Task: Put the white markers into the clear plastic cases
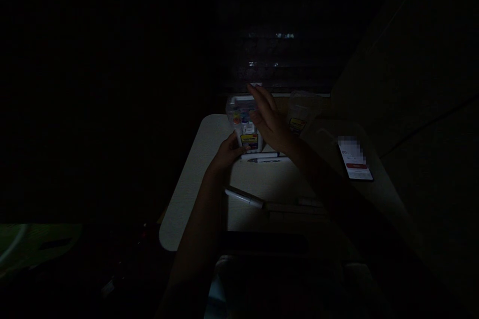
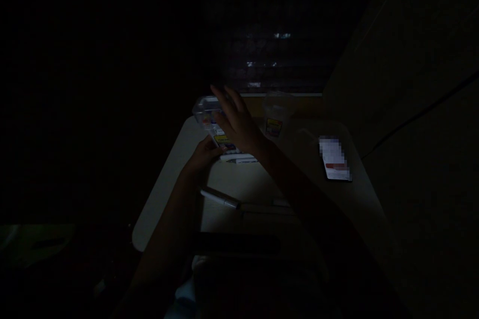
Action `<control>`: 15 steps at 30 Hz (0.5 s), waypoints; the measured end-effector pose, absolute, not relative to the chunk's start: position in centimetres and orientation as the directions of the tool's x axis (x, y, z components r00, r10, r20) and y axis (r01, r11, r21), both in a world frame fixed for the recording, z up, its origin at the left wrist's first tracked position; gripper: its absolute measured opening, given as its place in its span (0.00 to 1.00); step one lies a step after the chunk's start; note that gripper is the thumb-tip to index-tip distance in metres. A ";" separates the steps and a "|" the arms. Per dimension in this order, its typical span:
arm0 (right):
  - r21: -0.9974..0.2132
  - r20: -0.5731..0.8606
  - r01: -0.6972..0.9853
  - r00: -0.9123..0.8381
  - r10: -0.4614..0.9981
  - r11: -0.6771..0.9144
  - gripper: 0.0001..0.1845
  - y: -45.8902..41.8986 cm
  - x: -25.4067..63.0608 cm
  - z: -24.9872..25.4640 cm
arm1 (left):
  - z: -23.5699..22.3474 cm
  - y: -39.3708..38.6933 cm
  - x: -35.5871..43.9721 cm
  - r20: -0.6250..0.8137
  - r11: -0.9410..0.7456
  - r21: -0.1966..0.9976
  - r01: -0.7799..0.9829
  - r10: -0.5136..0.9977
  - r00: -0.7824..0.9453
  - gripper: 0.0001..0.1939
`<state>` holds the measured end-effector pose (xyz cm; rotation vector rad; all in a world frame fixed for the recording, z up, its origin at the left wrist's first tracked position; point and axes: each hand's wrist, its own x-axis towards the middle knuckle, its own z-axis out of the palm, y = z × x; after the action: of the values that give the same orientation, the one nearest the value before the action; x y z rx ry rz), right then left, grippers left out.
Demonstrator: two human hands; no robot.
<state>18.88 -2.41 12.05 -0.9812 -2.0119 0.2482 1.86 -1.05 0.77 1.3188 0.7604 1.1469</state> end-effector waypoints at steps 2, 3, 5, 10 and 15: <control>-0.490 0.606 0.567 -0.324 0.727 0.662 0.29 -2.8 19.1 11.5 | 0.7 -1.0 1.8 0.174 -0.119 0.974 -0.192 0.935 0.308 0.32; -0.487 0.603 0.576 -0.322 0.730 0.656 0.28 -2.9 19.2 11.3 | 0.7 -0.9 1.7 0.174 -0.120 0.975 -0.185 0.936 0.307 0.32; -0.488 0.604 0.580 -0.315 0.732 0.652 0.26 -3.0 19.3 11.0 | 0.6 -0.8 1.6 0.174 -0.125 0.976 -0.176 0.937 0.302 0.31; -0.482 0.621 0.577 -0.306 0.722 0.659 0.21 -3.1 19.4 11.0 | 0.6 -0.7 1.5 0.200 -0.152 0.973 -0.172 0.931 0.305 0.32; -0.452 0.619 0.617 -0.304 0.724 0.645 0.23 -3.1 19.0 11.3 | 1.0 -1.0 1.7 0.189 -0.148 0.977 -0.156 0.937 0.294 0.31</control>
<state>19.02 -3.10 11.32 -1.0448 -2.0200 0.1618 1.65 -0.96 0.97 1.3653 0.7957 1.1531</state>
